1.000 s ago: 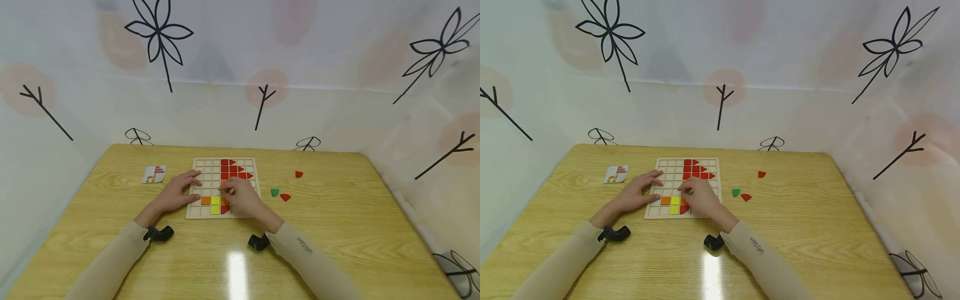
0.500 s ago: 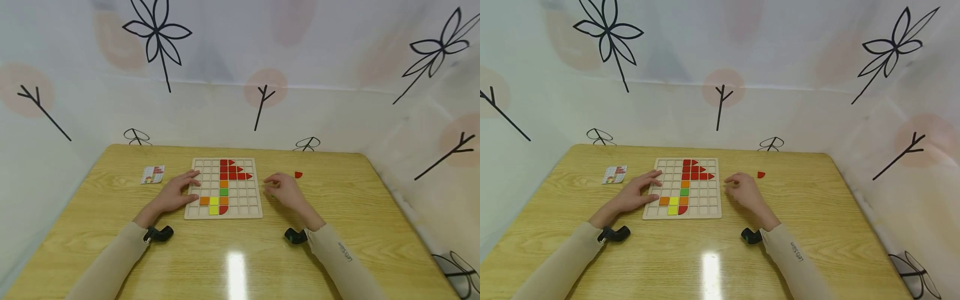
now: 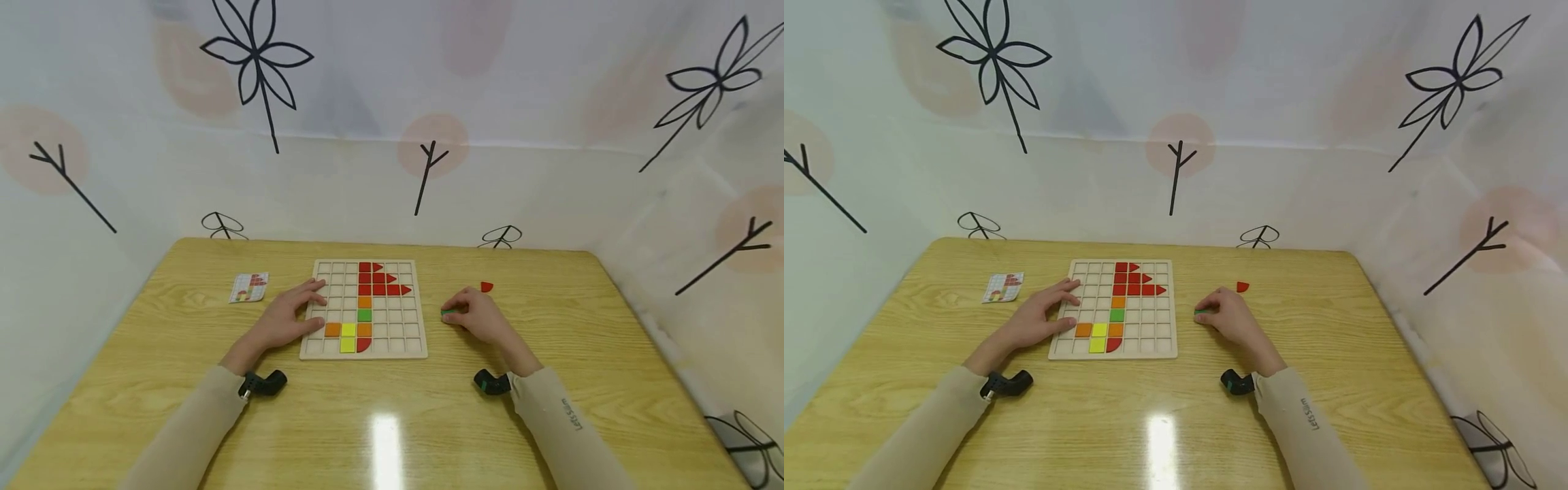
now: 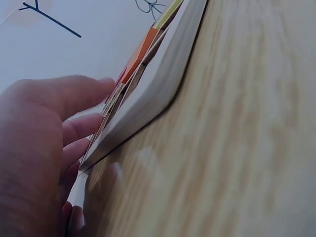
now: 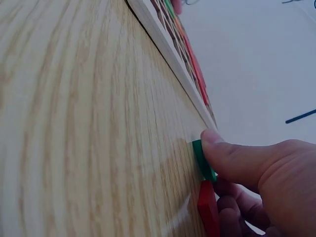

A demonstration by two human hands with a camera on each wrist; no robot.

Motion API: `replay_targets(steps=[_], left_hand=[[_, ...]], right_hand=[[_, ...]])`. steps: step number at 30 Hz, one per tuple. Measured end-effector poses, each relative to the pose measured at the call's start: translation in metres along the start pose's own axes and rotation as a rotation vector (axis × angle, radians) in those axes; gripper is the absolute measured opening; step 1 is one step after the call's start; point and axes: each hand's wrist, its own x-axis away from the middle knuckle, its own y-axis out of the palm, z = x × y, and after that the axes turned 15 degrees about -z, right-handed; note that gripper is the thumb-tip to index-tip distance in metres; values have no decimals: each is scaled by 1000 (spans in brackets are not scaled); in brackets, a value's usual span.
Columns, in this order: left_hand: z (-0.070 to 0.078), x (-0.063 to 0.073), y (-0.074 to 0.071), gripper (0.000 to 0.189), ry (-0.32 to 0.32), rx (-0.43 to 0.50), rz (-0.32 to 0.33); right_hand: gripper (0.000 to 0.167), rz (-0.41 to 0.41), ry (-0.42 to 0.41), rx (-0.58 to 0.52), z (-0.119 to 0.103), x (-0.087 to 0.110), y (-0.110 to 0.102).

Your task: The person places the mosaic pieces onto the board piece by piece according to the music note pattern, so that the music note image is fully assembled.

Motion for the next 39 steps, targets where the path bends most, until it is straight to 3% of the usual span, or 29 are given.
replay_targets(steps=[13,25,28,34,39], left_hand=[[1,-1,4,44,-70,-77,7],[0,-2,5,45,-44,-85,10],[0,-1,5,42,-30,-90,13],[2,1,4,34,12,-93,24],[1,0,4,32,15,-92,25]], right_hand=[[15,8,7,-7,-1,-4,2],[10,-4,25,0,-4,-7,4],[11,7,-7,-17,-6,-8,6],[16,71,-81,-11,-26,-10,14],[8,26,-120,-113,-52,-16,24]])
